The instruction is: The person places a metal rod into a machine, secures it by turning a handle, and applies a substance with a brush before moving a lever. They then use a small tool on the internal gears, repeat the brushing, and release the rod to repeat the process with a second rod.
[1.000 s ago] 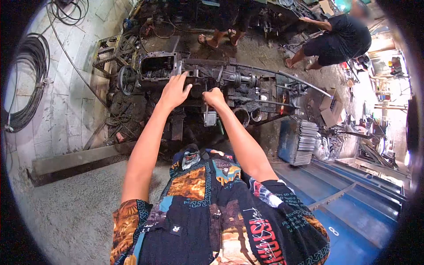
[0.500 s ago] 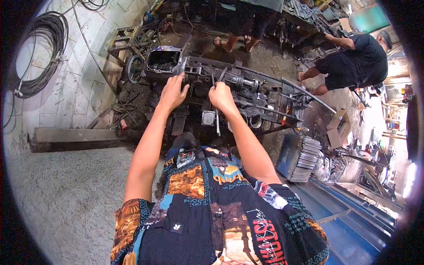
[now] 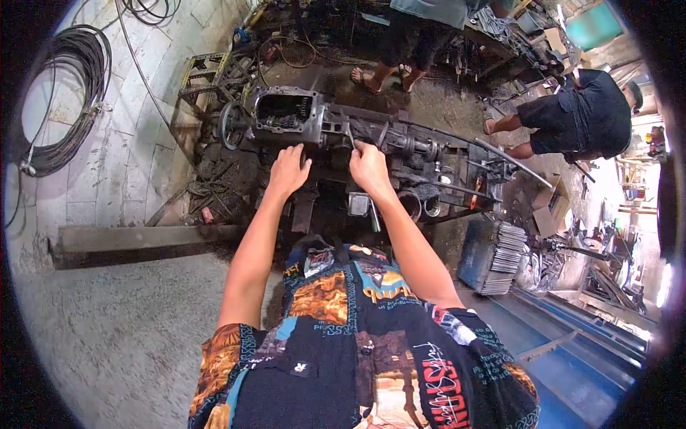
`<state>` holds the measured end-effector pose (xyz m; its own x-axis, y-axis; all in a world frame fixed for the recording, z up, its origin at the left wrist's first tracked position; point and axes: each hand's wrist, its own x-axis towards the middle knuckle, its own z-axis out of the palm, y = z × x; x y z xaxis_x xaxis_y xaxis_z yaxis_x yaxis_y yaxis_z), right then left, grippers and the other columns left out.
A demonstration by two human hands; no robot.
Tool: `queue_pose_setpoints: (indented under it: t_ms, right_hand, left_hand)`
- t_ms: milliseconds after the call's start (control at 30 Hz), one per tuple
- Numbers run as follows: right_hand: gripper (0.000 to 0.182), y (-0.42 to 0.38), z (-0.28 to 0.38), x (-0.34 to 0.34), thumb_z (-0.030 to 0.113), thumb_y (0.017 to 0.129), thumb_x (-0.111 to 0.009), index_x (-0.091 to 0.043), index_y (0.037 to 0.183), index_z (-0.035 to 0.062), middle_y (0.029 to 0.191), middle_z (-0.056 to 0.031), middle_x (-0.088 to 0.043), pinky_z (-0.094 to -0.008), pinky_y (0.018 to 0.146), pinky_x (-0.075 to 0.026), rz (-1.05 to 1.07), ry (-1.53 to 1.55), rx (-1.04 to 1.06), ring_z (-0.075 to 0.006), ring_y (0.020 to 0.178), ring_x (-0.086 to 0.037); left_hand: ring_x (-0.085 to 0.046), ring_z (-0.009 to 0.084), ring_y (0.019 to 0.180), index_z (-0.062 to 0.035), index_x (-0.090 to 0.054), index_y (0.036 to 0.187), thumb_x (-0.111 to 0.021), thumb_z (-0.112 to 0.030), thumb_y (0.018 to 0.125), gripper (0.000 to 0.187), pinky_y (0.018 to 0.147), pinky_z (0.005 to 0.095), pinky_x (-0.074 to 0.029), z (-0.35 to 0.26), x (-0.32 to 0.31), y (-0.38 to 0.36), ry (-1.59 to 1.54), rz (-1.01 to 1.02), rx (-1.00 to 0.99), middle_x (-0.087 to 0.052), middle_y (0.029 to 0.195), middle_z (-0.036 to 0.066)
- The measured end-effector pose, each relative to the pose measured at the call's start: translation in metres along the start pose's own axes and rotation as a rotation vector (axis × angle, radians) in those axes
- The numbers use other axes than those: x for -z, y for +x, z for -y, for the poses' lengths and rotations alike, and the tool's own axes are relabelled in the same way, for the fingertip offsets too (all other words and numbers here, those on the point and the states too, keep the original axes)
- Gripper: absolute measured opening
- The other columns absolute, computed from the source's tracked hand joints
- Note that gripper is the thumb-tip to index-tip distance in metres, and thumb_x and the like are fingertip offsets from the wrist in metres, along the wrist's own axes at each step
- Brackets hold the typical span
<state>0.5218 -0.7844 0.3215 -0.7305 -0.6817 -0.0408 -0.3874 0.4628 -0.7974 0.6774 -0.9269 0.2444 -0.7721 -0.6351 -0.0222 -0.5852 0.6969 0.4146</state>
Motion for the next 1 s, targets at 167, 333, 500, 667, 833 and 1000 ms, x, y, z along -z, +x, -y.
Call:
queue_pose_setpoints:
  t_ms: [167, 333, 500, 667, 833, 1000]
  right_hand:
    - [0.032, 0.001, 0.022, -0.053, 0.012, 0.089, -0.052, -0.063, 0.112, -0.0082, 0.097, -0.0333, -0.063, -0.0465, 0.087, -0.049, 0.087, -0.016, -0.146, -0.045, 0.097, -0.062]
    - [0.035, 0.011, 0.041, -0.105, 0.013, 0.088, -0.054, -0.062, 0.113, -0.0098, 0.097, -0.0337, -0.063, -0.0456, 0.088, -0.048, 0.123, -0.042, -0.216, -0.0447, 0.098, -0.062]
    - [0.04, 0.023, 0.056, -0.133, 0.014, 0.081, -0.057, -0.061, 0.114, -0.0076, 0.099, -0.0337, -0.063, -0.0463, 0.089, -0.048, 0.083, -0.074, -0.33, -0.0454, 0.099, -0.061]
    - [0.041, 0.029, 0.055, -0.142, 0.013, 0.078, -0.058, -0.059, 0.114, -0.0064, 0.098, -0.0305, -0.065, -0.0463, 0.088, -0.049, 0.032, -0.1, -0.334, -0.0437, 0.097, -0.063]
    - [0.04, 0.03, 0.062, -0.146, 0.012, 0.081, -0.057, -0.055, 0.117, -0.0065, 0.089, -0.0267, -0.067, -0.0454, 0.085, -0.05, 0.056, 0.023, -0.481, -0.0394, 0.092, -0.066]
    - [0.031, 0.033, 0.05, -0.161, 0.012, 0.085, -0.055, -0.06, 0.111, -0.0044, 0.082, -0.0187, -0.071, -0.0386, 0.077, -0.053, 0.0, -0.004, -0.472, -0.0286, 0.083, -0.07]
  left_hand:
    - [-0.052, 0.0364, 0.113, -0.0013, -0.057, 0.116, -0.063, -0.027, 0.087, 0.039, 0.089, 0.051, -0.05, 0.085, -0.039, -0.003, 0.007, 0.24, 0.243, -0.056, 0.117, 0.017]
    - [-0.04, 0.0393, 0.127, -0.0049, -0.046, 0.132, -0.067, -0.029, 0.086, 0.056, 0.094, 0.0573, -0.048, 0.141, -0.07, -0.003, -0.015, 0.356, 0.426, -0.036, 0.141, 0.018]
    - [-0.037, 0.0438, 0.131, -0.0191, -0.025, 0.15, -0.069, -0.034, 0.086, 0.079, 0.095, 0.0513, -0.05, 0.161, -0.08, -0.011, 0.015, 0.489, 0.487, -0.027, 0.15, 0.022]
    - [-0.053, 0.0411, 0.112, -0.0123, -0.044, 0.136, -0.066, -0.017, 0.086, 0.055, 0.086, 0.0479, -0.053, 0.195, -0.108, -0.01, 0.083, 0.352, 0.295, -0.048, 0.13, 0.022]
    - [-0.054, 0.0382, 0.11, -0.0071, -0.051, 0.127, -0.066, -0.014, 0.085, 0.045, 0.084, 0.0488, -0.051, 0.167, -0.001, 0.0, -0.108, 0.169, 0.31, -0.054, 0.114, 0.019]
    - [-0.055, 0.0371, 0.106, -0.0091, -0.05, 0.128, -0.066, -0.018, 0.086, 0.046, 0.085, 0.0471, -0.049, 0.203, 0.071, 0.044, -0.079, -0.394, 0.186, -0.053, 0.118, 0.016]
